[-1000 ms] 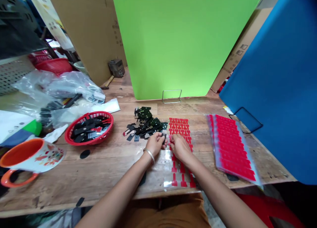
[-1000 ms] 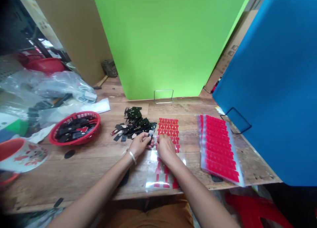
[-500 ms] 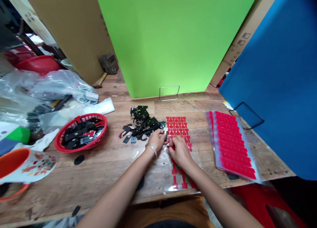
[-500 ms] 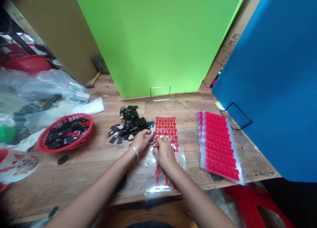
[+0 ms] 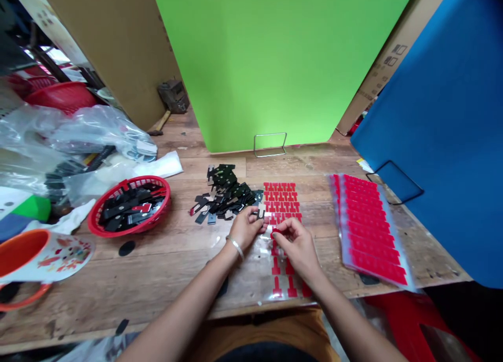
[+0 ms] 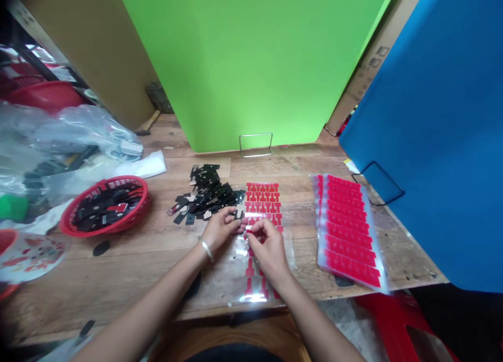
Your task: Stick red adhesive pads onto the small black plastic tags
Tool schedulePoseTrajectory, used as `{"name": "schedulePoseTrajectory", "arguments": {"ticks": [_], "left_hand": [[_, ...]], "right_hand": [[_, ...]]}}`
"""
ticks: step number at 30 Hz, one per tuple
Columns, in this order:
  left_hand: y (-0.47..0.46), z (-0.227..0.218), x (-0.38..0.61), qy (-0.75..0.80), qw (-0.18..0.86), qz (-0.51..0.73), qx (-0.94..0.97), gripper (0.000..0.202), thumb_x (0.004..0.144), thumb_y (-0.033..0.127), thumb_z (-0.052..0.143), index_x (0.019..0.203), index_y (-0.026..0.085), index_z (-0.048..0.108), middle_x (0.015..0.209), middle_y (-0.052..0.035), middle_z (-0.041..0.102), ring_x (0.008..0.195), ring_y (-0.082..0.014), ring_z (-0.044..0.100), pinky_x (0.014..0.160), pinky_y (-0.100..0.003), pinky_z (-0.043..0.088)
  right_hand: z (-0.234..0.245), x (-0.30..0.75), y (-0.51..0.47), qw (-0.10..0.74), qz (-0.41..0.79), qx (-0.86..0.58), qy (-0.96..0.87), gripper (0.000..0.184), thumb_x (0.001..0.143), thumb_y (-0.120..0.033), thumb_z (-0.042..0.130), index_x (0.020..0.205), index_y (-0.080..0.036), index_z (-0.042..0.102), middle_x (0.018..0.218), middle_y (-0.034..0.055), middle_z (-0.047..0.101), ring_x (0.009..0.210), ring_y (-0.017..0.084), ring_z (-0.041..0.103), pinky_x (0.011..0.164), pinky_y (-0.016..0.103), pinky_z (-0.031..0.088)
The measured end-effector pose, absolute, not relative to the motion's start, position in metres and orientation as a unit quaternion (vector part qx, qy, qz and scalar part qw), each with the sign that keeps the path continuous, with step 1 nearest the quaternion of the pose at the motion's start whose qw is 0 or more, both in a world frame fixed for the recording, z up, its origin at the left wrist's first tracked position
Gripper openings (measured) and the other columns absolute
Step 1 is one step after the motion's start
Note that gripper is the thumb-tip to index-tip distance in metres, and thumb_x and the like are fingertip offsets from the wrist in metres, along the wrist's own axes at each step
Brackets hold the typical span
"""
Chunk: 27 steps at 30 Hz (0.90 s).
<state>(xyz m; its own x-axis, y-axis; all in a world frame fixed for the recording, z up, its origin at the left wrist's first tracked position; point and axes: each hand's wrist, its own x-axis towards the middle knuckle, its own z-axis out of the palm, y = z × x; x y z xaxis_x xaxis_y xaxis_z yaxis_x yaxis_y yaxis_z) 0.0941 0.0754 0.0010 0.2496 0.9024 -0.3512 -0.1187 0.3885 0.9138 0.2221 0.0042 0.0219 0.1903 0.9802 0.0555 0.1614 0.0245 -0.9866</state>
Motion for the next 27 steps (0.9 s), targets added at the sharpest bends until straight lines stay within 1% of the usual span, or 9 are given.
{"name": "schedulePoseTrajectory", "arguments": {"ticks": [4,7,12,20,27], "left_hand": [[0.038,0.016,0.080,0.468,0.723,0.375,0.344,0.036,0.068,0.010,0.064,0.100,0.013,0.048,0.074,-0.0026,0.065,0.060,-0.0119,0.064,0.059,-0.024,0.053],[0.015,0.022,0.073,0.467,0.743,0.365,0.313,0.041,0.066,0.012,0.066,0.103,0.013,0.050,0.077,-0.0031,0.064,0.061,-0.0120,0.063,0.059,-0.024,0.053],[-0.002,0.029,0.068,0.447,0.758,0.368,0.300,0.045,0.065,0.017,0.067,0.106,0.012,0.051,0.090,-0.0073,0.065,0.067,-0.0135,0.064,0.062,-0.024,0.052],[-0.006,0.028,0.065,0.442,0.757,0.378,0.298,0.041,0.064,0.018,0.068,0.103,0.014,0.053,0.089,-0.0067,0.067,0.067,-0.0145,0.065,0.062,-0.025,0.052],[-0.005,0.026,0.065,0.437,0.758,0.365,0.318,0.043,0.066,0.018,0.066,0.107,0.013,0.051,0.090,-0.0065,0.067,0.071,-0.0158,0.065,0.065,-0.026,0.052]], "right_hand": [[0.019,0.212,0.005,0.535,0.414,-0.564,-0.474,0.009,0.072,-0.022,0.058,0.077,-0.018,0.051,0.070,-0.0018,0.055,0.059,0.011,0.051,0.052,0.021,0.041],[0.015,0.203,-0.001,0.524,0.415,-0.566,-0.483,0.010,0.071,-0.022,0.058,0.077,-0.019,0.051,0.072,-0.0012,0.056,0.060,0.011,0.053,0.053,0.021,0.043],[0.013,0.192,-0.011,0.506,0.421,-0.566,-0.496,0.009,0.073,-0.022,0.057,0.079,-0.019,0.051,0.075,0.0000,0.057,0.063,0.012,0.056,0.054,0.022,0.046],[0.016,0.186,-0.018,0.516,0.408,-0.562,-0.501,0.010,0.074,-0.022,0.056,0.080,-0.019,0.050,0.078,0.0016,0.058,0.066,0.013,0.058,0.054,0.023,0.047],[0.017,0.185,-0.020,0.516,0.406,-0.565,-0.499,0.008,0.074,-0.020,0.056,0.080,-0.020,0.050,0.077,0.0002,0.058,0.063,0.012,0.058,0.055,0.022,0.047]]}}
